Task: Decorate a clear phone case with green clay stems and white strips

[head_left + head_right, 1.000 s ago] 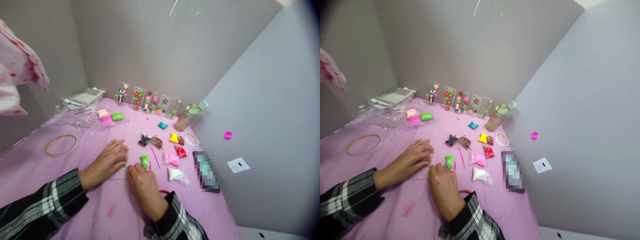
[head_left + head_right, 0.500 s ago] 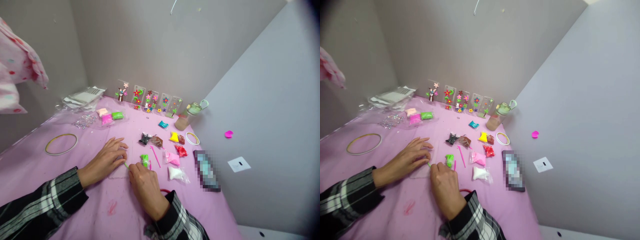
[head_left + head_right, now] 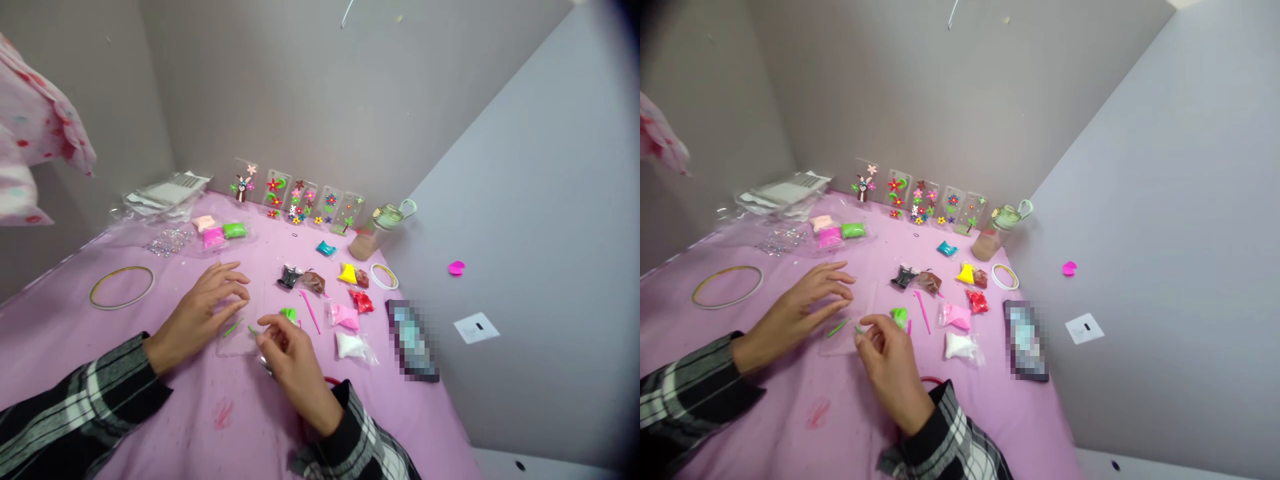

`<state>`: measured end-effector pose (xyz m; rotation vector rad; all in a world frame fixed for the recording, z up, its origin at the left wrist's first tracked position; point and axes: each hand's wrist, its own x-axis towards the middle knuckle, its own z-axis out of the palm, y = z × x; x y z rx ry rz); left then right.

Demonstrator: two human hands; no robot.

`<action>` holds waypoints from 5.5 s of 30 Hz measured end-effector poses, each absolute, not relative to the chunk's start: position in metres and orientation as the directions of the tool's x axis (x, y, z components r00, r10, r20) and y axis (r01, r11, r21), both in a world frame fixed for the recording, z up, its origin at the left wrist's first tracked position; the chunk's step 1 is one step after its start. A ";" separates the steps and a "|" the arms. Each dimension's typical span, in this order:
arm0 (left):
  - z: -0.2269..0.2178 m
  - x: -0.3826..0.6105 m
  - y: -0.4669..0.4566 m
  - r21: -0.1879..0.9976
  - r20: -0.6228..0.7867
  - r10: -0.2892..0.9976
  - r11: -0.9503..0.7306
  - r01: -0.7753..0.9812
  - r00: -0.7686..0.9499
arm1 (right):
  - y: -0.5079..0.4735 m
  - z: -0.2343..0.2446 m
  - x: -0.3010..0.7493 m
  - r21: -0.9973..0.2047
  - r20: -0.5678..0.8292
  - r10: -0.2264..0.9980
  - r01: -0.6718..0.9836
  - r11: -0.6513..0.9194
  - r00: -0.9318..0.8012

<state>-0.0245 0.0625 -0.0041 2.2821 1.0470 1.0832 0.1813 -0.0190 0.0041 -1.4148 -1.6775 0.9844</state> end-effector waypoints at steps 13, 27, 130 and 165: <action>0.018 -0.020 0.015 0.560 0.656 0.670 -0.741 0.372 0.346 | -0.018 0.019 0.191 -0.753 -0.308 0.946 -0.582 -0.308 -0.101; -0.004 -0.052 0.055 0.574 0.155 0.788 -0.563 0.595 0.596 | -0.024 0.017 0.191 -0.987 -0.086 0.988 -0.124 -0.102 -0.127; 0.019 -0.029 0.029 0.997 -0.070 0.857 0.038 0.072 0.510 | -0.006 0.001 0.161 -0.921 -0.210 0.957 -0.288 -0.263 -0.202; 0.010 -0.028 0.026 0.994 -0.073 0.892 0.032 0.100 0.446 | -0.010 0.006 0.156 -0.979 -0.138 0.983 -0.131 -0.154 -0.121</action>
